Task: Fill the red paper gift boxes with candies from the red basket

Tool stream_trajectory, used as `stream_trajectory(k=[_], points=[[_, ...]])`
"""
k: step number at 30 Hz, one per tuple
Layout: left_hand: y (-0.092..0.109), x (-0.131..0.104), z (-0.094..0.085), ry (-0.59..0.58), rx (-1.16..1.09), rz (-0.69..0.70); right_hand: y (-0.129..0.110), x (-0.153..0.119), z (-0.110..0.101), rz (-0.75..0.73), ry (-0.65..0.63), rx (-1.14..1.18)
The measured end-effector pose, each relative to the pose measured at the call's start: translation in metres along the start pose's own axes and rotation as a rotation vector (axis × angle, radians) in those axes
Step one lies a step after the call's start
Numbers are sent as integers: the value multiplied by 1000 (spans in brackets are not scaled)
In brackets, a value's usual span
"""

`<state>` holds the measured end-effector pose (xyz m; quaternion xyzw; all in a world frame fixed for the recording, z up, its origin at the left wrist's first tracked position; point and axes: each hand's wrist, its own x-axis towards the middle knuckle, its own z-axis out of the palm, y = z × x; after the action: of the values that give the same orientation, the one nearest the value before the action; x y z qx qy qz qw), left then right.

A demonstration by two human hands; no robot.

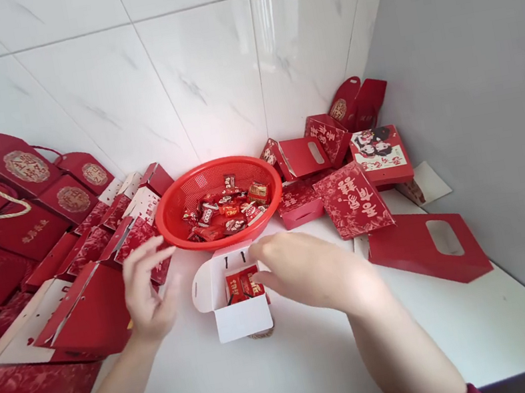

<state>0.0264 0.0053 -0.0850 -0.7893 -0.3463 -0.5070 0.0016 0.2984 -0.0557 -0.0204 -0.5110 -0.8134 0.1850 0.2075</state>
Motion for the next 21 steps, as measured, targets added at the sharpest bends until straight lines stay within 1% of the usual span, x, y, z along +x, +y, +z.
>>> stream_trajectory(k=[3,5,6,7,8,9,11,14,17,19,21], points=[[2,45,2,-6,126,22,16,-16,-14,71,28,-78],[-6,79,12,-45,179,-7,24,-25,-21,128,101,-130],[-13,97,18,-102,203,-51,28,-29,-24,156,141,-155],[-23,113,26,-185,220,-122,31,-32,-26,179,174,-172],[-35,128,34,-297,265,-215,33,-35,-27,199,194,-181],[-47,141,42,-450,350,-304,35,-37,-28,215,204,-182],[-73,160,58,-585,414,-383,37,-41,-31,236,206,-179],[-104,171,79,-833,468,-464,38,-44,-33,258,225,-186],[-123,171,94,-1089,490,-500,38,-44,-34,276,249,-179],[-130,168,101,-1196,512,-506,37,-43,-34,287,236,-165],[-136,165,107,-1262,531,-501,36,-42,-33,289,220,-164]])
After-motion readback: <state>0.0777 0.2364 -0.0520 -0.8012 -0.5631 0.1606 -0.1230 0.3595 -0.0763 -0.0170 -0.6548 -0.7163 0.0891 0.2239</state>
